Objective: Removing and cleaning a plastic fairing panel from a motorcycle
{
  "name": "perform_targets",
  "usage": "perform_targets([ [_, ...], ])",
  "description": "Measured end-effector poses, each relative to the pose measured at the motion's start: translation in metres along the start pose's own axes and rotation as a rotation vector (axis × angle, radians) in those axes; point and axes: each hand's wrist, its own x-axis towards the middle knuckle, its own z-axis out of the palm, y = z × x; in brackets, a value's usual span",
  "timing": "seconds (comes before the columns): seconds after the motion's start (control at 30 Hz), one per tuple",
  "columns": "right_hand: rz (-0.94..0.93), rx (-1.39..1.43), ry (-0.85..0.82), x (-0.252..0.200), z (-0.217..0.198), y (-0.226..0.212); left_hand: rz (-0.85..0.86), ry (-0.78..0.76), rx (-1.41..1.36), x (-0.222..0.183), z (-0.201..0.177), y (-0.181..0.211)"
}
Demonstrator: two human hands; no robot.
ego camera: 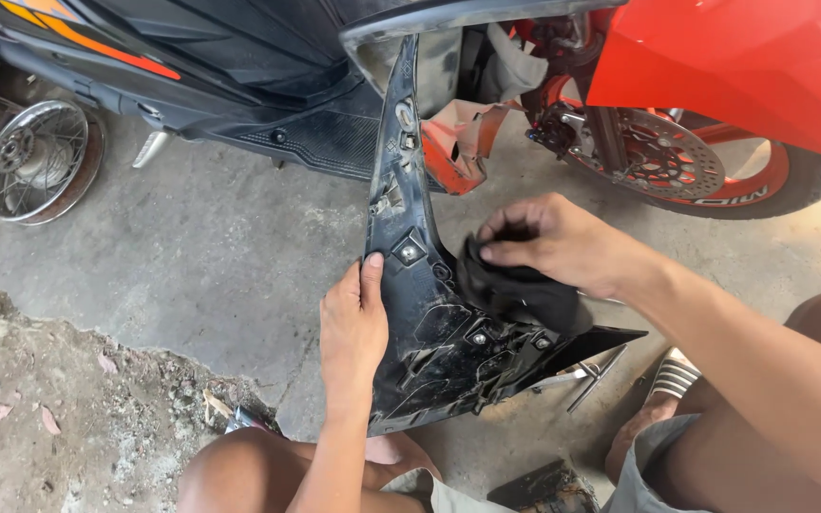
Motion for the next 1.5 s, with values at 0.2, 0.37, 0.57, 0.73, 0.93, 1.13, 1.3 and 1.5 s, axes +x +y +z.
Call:
perform_targets([
  [0.2,-0.044,-0.093,-0.104,-0.014,0.030,0.008,-0.066,-0.013,0.027,-0.003,-0.001,-0.001],
  [0.37,-0.362,-0.591,0.185,-0.029,0.072,0.004,-0.142,-0.066,0.060,-0.010,0.000,0.006],
  [0.57,-0.495,-0.713,0.236,-0.017,0.073,0.035,-0.117,-0.111,0.086,-0.017,-0.006,0.009],
  [0.73,-0.524,-0.656,0.155,-0.012,0.062,0.019,-0.107,-0.154,0.095,-0.014,-0.007,0.006],
  [0.93,-0.339,-0.581,0.072,-0.021,0.058,0.022,-0.086,-0.144,0.090,-0.022,-0.008,0.009],
  [1.13,-0.363,-0.546,0.182,-0.017,0.063,0.021,-0.063,-0.116,0.045,-0.020,0.000,0.000],
  [1.3,-0.270,-0.527,0.241,-0.017,0.058,0.010,-0.034,-0.158,0.110,-0.030,0.002,0.014],
  [1.5,-0.229,-0.556,0.166,-0.019,0.055,-0.002,-0.025,-0.148,0.099,-0.031,0.005,0.015],
])
